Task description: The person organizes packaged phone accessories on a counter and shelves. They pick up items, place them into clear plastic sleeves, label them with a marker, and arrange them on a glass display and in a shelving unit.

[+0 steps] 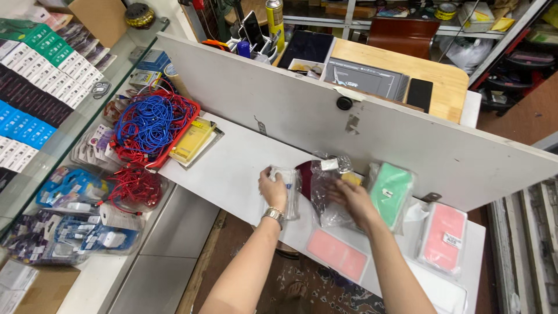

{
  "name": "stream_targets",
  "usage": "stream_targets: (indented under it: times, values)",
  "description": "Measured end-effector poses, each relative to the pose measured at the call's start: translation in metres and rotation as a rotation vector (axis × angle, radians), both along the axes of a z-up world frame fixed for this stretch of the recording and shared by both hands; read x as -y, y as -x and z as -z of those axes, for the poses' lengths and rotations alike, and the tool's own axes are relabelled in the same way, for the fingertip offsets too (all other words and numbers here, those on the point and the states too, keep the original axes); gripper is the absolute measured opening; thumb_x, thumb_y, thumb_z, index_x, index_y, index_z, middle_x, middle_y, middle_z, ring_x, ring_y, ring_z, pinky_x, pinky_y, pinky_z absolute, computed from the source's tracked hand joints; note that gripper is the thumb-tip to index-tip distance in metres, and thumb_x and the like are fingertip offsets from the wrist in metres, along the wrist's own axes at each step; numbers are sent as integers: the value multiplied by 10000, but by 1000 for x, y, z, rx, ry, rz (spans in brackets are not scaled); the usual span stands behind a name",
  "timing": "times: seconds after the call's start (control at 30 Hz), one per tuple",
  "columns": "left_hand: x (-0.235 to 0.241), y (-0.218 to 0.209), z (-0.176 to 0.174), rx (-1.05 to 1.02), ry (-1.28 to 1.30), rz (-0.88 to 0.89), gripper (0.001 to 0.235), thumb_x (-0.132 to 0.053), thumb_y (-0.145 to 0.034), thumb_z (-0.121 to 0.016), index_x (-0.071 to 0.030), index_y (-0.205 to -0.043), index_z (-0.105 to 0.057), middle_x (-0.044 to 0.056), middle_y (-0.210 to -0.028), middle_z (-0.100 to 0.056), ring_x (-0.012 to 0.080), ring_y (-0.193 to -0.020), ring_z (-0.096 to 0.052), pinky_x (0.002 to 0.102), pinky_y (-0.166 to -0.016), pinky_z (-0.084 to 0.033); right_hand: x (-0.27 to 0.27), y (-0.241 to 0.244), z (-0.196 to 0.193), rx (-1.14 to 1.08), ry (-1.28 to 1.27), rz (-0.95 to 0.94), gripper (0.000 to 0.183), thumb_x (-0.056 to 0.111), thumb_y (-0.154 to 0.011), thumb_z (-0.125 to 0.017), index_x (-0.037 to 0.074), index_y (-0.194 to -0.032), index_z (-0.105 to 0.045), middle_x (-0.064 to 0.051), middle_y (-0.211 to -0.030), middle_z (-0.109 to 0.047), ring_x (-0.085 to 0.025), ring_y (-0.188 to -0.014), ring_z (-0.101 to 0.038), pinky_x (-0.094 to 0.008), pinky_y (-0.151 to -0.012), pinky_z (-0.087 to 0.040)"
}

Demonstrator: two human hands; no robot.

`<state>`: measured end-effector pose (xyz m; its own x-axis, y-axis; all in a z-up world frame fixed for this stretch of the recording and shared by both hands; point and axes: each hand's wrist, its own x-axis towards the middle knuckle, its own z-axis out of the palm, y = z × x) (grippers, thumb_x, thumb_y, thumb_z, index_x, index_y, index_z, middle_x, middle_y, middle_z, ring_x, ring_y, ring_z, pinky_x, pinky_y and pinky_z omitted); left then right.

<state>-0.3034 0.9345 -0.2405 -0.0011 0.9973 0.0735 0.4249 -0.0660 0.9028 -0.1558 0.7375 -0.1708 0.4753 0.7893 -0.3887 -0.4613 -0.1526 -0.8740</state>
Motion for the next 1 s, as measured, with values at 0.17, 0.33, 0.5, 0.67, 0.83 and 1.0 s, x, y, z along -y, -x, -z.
stream_targets:
  times: [0.17, 0.33, 0.5, 0.67, 0.83, 1.0]
  values:
    - [-62, 48, 79, -43, 526, 213, 581, -376, -890, -668, 23, -1309, -621, 232, -1277, -683, 358, -1193, -648, 440, -1048, -481, -74, 62, 64, -213, 186, -68, 653, 414, -1024, -519, -35, -1489, -428, -213, -1518, -460, -354, -1384, -498, -452, -1135, -448]
    - [-74, 49, 78, 172, 900, 367, 739, -320, -897, -784, 98, -1402, -444, 265, -1281, -658, 333, -1172, -697, 415, -976, -573, -101, 87, 94, -76, 397, -110, 693, 524, -989, -463, 76, -1515, -414, -136, -1520, -513, -314, -1407, -457, -488, -1144, -363]
    - [-71, 52, 6, 224, 844, 580, 707, -258, -858, -752, 90, -1416, -493, 274, -1307, -668, 313, -1110, -704, 382, -888, -591, -101, 92, 62, -85, 313, -109, 680, 516, -991, -469, 75, -1509, -441, -82, -1474, -544, -262, -1357, -511, -452, -1094, -408]
    - [-59, 28, -99, 342, 710, 668, 747, -276, -903, -725, 9, -1477, -341, 199, -1368, -594, 235, -1201, -650, 347, -948, -569, -66, 59, -24, 180, 107, -11, 522, 376, -972, -633, 21, -1348, -562, -159, -1257, -667, -223, -1139, -613, -352, -941, -503]
    - [16, -55, -175, 379, 653, 939, 666, -280, -870, -721, 49, -1397, -480, 209, -1262, -680, 275, -1132, -691, 359, -898, -568, 18, 15, -105, 340, 121, 269, 541, 269, -888, -735, 83, -1321, -469, -116, -1199, -694, -162, -1078, -647, -314, -908, -510]
    - [142, -142, -198, 355, 718, 1246, 659, -301, -885, -749, 48, -1388, -505, 187, -1270, -688, 226, -1130, -694, 327, -940, -557, 154, -14, -143, 223, 133, 538, 608, 236, -878, -737, 84, -1374, -420, -146, -1143, -747, -180, -1029, -685, -340, -896, -520]
